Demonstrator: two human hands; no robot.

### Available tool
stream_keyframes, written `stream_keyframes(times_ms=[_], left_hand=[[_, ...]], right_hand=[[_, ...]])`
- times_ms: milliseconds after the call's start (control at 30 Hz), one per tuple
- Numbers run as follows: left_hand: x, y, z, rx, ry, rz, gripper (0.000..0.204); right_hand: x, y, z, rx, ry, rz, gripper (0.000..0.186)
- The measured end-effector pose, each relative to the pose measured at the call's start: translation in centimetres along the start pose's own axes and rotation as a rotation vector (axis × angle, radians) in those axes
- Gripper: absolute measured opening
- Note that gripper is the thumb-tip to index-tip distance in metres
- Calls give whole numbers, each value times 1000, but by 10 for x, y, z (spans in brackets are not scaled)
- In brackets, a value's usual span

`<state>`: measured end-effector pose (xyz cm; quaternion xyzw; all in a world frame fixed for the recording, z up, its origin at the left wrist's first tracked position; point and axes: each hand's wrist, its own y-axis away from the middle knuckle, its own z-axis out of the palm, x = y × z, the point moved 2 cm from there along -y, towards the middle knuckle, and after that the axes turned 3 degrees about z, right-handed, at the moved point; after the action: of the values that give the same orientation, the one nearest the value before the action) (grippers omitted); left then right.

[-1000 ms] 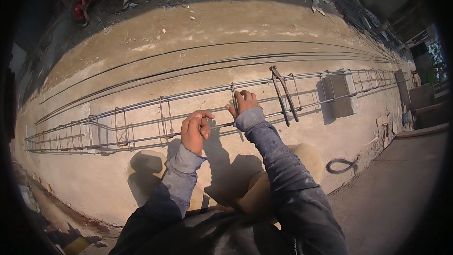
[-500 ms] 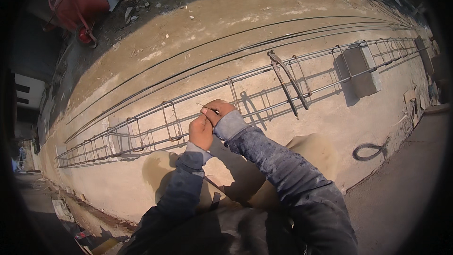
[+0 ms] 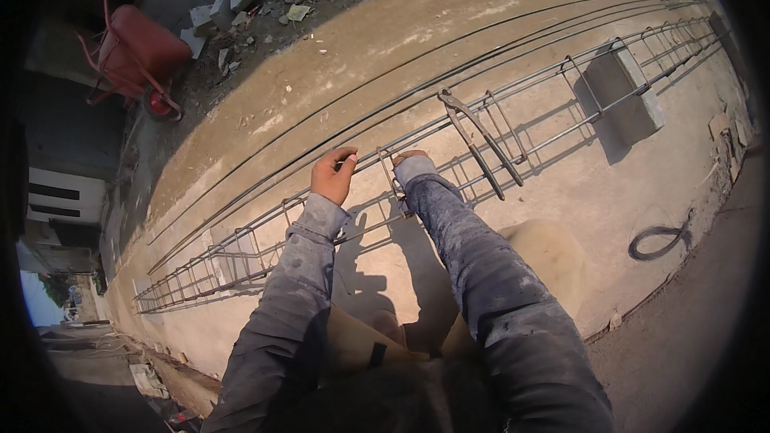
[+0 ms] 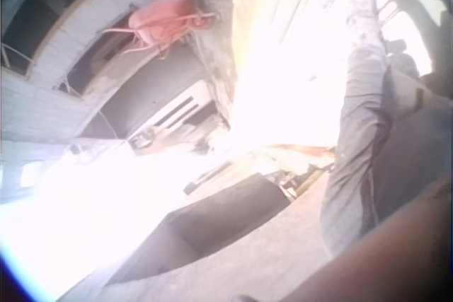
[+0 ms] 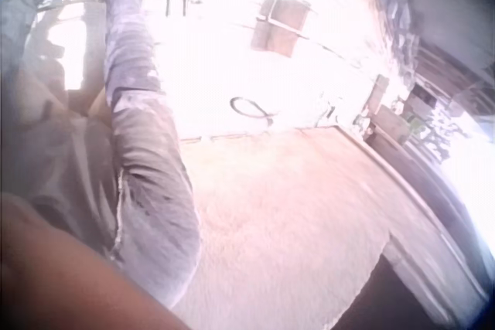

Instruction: The person ties steel reinforcement bars together using wire and pliers. They wrap wire around the intersections of the rebar cage and twist it tightly using pliers to secure the structure.

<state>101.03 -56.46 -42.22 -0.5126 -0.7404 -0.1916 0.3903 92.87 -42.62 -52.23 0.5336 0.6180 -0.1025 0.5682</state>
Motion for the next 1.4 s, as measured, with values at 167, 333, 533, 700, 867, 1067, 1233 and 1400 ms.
stream_keyframes(times_ms=[167, 333, 533, 700, 867, 1067, 1233, 1400], left_hand=[[-16, -55, 24, -98, -153, -164, 29], [-10, -76, 39, -366, -236, -411, 40], [-7, -79, 42, -555, -618, -115, 39], [-19, -79, 35, -638, -369, -191, 32], [-3, -66, 27, -554, -178, -274, 28], [12, -41, 24, -373, 355, -694, 23], [15, -24, 17, -437, 417, -596, 24], [6, -8, 19, -469, -78, -132, 27]], right_hand=[[7, -4, 13, 71, -381, 126, 20], [-21, 8, 1, 132, -290, 14, 19], [-28, 11, -1, 7, -423, 78, 21], [-26, 17, -5, 52, -280, 23, 23], [-23, 36, -8, 53, -127, 11, 27], [-21, 25, -2, -42, -268, 2, 25], [-32, 19, -3, -117, -285, 59, 26], [-21, 3, -1, -130, -242, -18, 27]])
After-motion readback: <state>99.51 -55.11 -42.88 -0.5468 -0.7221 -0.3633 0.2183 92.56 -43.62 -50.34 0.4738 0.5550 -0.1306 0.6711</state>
